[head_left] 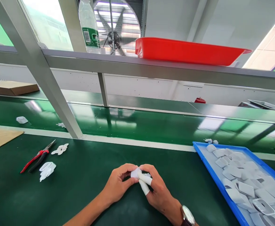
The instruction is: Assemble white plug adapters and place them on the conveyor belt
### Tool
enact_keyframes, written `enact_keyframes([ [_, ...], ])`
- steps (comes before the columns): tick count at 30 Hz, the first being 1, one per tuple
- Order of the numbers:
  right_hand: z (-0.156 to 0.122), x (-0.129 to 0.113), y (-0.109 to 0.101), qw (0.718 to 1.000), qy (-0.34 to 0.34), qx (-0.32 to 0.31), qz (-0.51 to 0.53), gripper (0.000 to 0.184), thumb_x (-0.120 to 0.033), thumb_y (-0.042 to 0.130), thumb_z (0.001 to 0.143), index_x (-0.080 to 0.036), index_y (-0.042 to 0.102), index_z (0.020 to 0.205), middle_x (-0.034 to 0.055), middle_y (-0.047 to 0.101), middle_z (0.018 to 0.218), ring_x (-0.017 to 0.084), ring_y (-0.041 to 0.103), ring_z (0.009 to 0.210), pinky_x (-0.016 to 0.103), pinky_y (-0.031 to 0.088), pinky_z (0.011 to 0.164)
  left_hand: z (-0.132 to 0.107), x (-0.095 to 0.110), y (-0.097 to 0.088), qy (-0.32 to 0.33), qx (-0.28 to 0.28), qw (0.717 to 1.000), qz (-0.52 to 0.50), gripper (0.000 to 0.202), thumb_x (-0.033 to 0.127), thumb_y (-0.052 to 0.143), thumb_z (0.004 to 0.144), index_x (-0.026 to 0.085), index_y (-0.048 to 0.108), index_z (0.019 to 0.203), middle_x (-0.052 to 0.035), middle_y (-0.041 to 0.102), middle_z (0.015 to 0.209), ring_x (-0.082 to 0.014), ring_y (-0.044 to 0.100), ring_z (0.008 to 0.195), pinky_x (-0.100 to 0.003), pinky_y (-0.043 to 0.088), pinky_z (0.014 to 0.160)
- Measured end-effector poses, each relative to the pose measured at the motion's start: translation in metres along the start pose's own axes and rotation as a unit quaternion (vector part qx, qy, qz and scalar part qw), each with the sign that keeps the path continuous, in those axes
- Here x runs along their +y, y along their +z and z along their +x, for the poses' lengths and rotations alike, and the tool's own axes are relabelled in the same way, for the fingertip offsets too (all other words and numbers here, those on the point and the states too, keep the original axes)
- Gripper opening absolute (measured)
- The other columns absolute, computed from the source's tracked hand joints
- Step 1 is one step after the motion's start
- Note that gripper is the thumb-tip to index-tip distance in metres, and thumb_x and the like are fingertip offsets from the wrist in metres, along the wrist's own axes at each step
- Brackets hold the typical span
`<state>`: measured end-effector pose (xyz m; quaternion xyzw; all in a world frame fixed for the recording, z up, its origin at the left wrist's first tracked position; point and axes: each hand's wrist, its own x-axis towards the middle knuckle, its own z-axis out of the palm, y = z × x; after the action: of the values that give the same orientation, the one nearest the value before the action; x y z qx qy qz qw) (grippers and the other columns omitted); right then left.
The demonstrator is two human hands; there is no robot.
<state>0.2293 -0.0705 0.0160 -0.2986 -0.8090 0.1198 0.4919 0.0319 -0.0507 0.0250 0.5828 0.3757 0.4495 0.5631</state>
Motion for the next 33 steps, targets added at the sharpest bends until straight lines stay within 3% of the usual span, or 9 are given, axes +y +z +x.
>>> enact_keyframes([
  [5, -0.002, 0.002, -0.001, 0.995, 0.071, 0.037, 0.061, 0.05, -0.011, 0.059, 0.094, -0.03, 0.051, 0.14, 0.0074, 0.066, 0.114, 0.02, 0.067, 0.098, 0.033, 0.06, 0.082, -0.001, 0.004, 0.003, -0.035, -0.016, 0.994, -0.103, 0.03, 0.024, 0.087, 0.075, 0.021, 0.076, 0.103, -0.0027, 0.076, 0.104, -0.0222, 0.074, 0.1, -0.034, 0.061, 0.094],
  [9, -0.003, 0.002, -0.002, 0.995, 0.071, 0.016, 0.073, 0.047, -0.009, 0.059, 0.094, -0.031, 0.056, 0.135, 0.0062, 0.064, 0.114, 0.02, 0.065, 0.101, 0.034, 0.058, 0.085, -0.003, 0.004, 0.002, -0.035, -0.024, 0.991, -0.128, 0.031, 0.023, 0.089, 0.073, 0.022, 0.078, 0.102, -0.0014, 0.076, 0.101, -0.0209, 0.075, 0.097, -0.032, 0.062, 0.091],
  [15, -0.004, 0.0, -0.003, 0.992, 0.095, -0.037, 0.07, 0.041, -0.008, 0.054, 0.096, -0.028, 0.059, 0.131, 0.0088, 0.06, 0.117, 0.021, 0.062, 0.104, 0.034, 0.057, 0.083, -0.001, -0.001, 0.001, -0.052, -0.008, 0.995, -0.089, 0.031, 0.024, 0.09, 0.07, 0.021, 0.079, 0.099, -0.002, 0.075, 0.101, -0.021, 0.074, 0.096, -0.032, 0.062, 0.09],
  [22, -0.007, 0.003, 0.001, 0.997, 0.064, 0.016, 0.045, 0.054, -0.006, 0.057, 0.094, -0.028, 0.048, 0.143, 0.0083, 0.064, 0.115, 0.02, 0.062, 0.098, 0.036, 0.057, 0.084, 0.001, -0.003, 0.0, -0.052, -0.027, 0.994, -0.096, 0.033, 0.028, 0.088, 0.074, 0.021, 0.077, 0.105, -0.0036, 0.076, 0.105, -0.0225, 0.073, 0.1, -0.036, 0.06, 0.095],
  [26, -0.006, 0.001, 0.0, 0.996, 0.066, 0.0, 0.052, 0.051, -0.005, 0.054, 0.095, -0.029, 0.05, 0.14, 0.0079, 0.064, 0.116, 0.021, 0.062, 0.103, 0.037, 0.055, 0.087, 0.0, -0.005, -0.001, -0.05, -0.026, 0.994, -0.097, 0.036, 0.027, 0.087, 0.075, 0.022, 0.076, 0.109, -0.003, 0.075, 0.104, -0.0209, 0.073, 0.097, -0.034, 0.061, 0.092],
  [30, -0.007, 0.002, 0.002, 0.994, 0.092, -0.007, 0.05, 0.042, -0.008, 0.052, 0.096, -0.027, 0.057, 0.133, 0.0083, 0.064, 0.114, 0.021, 0.063, 0.102, 0.036, 0.055, 0.086, 0.003, -0.011, -0.001, -0.027, -0.022, 0.998, -0.046, 0.029, 0.03, 0.085, 0.077, 0.022, 0.078, 0.104, -0.0034, 0.073, 0.102, -0.0211, 0.072, 0.095, -0.033, 0.061, 0.088],
  [33, -0.009, 0.006, 0.003, 0.985, 0.155, -0.028, 0.073, 0.03, -0.016, 0.053, 0.098, -0.027, 0.064, 0.124, 0.0076, 0.068, 0.112, 0.021, 0.065, 0.1, 0.036, 0.055, 0.087, 0.003, -0.016, 0.001, 0.008, -0.02, 0.999, 0.032, 0.026, 0.031, 0.079, 0.083, 0.024, 0.077, 0.107, -0.0048, 0.071, 0.107, -0.0204, 0.071, 0.093, -0.032, 0.061, 0.084],
])
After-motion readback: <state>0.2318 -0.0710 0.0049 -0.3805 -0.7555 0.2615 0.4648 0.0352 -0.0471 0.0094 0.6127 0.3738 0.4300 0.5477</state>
